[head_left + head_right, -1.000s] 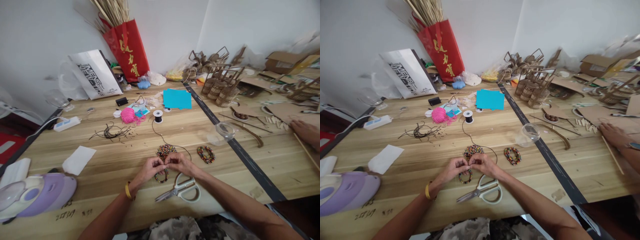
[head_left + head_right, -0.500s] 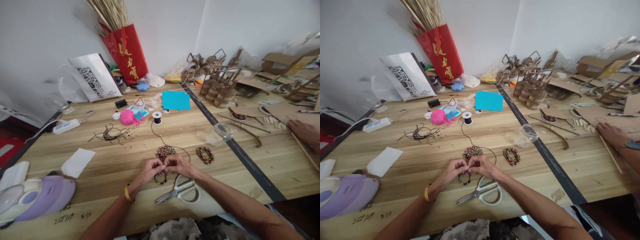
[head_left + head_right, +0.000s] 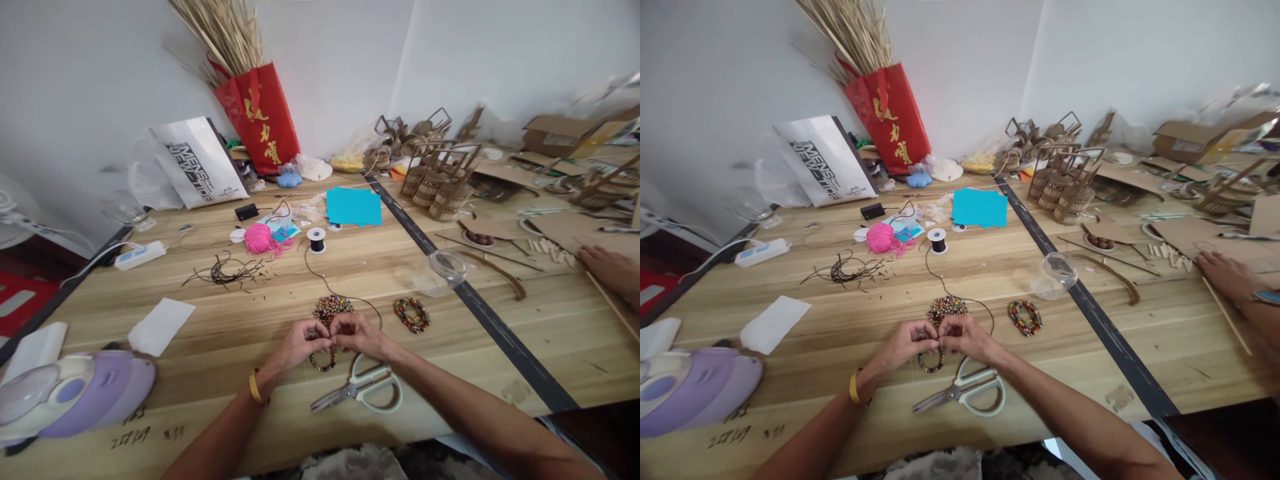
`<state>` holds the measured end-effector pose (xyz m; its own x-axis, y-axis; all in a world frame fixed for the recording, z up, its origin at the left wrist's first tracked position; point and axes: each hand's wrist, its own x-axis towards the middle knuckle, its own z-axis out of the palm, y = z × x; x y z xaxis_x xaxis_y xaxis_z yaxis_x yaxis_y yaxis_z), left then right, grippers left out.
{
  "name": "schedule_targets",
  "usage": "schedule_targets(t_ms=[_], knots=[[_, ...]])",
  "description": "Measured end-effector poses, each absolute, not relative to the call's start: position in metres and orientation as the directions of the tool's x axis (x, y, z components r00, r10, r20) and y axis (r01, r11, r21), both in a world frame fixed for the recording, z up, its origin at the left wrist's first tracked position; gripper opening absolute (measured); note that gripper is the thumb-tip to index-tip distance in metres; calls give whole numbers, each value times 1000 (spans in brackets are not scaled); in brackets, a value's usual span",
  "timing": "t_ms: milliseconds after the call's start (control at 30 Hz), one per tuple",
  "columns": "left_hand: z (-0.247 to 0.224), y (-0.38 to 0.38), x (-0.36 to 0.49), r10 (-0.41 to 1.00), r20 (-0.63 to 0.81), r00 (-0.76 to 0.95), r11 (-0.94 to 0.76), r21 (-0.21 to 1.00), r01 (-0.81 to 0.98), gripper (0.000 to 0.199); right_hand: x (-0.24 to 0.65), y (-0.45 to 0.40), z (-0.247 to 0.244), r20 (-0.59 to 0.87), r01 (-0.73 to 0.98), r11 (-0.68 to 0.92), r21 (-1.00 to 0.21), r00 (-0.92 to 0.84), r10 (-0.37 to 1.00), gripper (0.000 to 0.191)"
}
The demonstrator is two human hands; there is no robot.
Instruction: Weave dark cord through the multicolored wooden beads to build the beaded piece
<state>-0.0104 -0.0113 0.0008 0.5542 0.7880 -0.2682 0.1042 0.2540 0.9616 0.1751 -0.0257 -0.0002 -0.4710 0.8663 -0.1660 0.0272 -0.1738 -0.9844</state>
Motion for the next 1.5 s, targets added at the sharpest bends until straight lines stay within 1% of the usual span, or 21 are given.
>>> schedule_targets(t_ms=[100, 233, 400, 600, 733, 1033, 1100, 1300, 1400, 1500], knots=[[2, -11, -11, 790, -265, 552, 247, 963, 109, 35, 174, -25, -2, -170, 27, -177, -984, -456, 874, 23], [3, -11, -10, 803, -256, 538, 231, 966, 115, 32, 171, -27, -3, -150, -22, -174, -984, -415, 897, 22], [1, -11, -10, 820, -264, 508, 255, 963, 88, 34, 168, -30, -4, -90, -36, -110, -993, -361, 928, 25], [5, -11, -10, 815, -301, 495, 306, 949, 72, 35, 167, -33, -9, 11, 3, 13, -1000, -303, 953, 25], [7, -10, -10, 816, -291, 499, 300, 952, 65, 34, 167, -35, -11, 44, 50, 62, -997, -294, 955, 26], [8, -11, -10, 803, -322, 502, 361, 932, 21, 34, 166, -40, -12, 89, 168, 135, -976, -256, 963, 23], [8, -11, -10, 797, -313, 516, 365, 931, 2, 34, 166, -41, -13, 126, 186, 178, -966, -260, 957, 22], [5, -12, -10, 798, -309, 517, 378, 925, -29, 32, 168, -41, -8, 307, 244, 386, -890, -305, 902, 17], [5, -12, -11, 803, -312, 508, 384, 923, -39, 33, 167, -41, -8, 308, 247, 382, -891, -290, 906, 17], [5, -12, -11, 810, -297, 506, 369, 928, -46, 32, 167, -41, -10, 228, 217, 289, -932, -268, 936, 20]])
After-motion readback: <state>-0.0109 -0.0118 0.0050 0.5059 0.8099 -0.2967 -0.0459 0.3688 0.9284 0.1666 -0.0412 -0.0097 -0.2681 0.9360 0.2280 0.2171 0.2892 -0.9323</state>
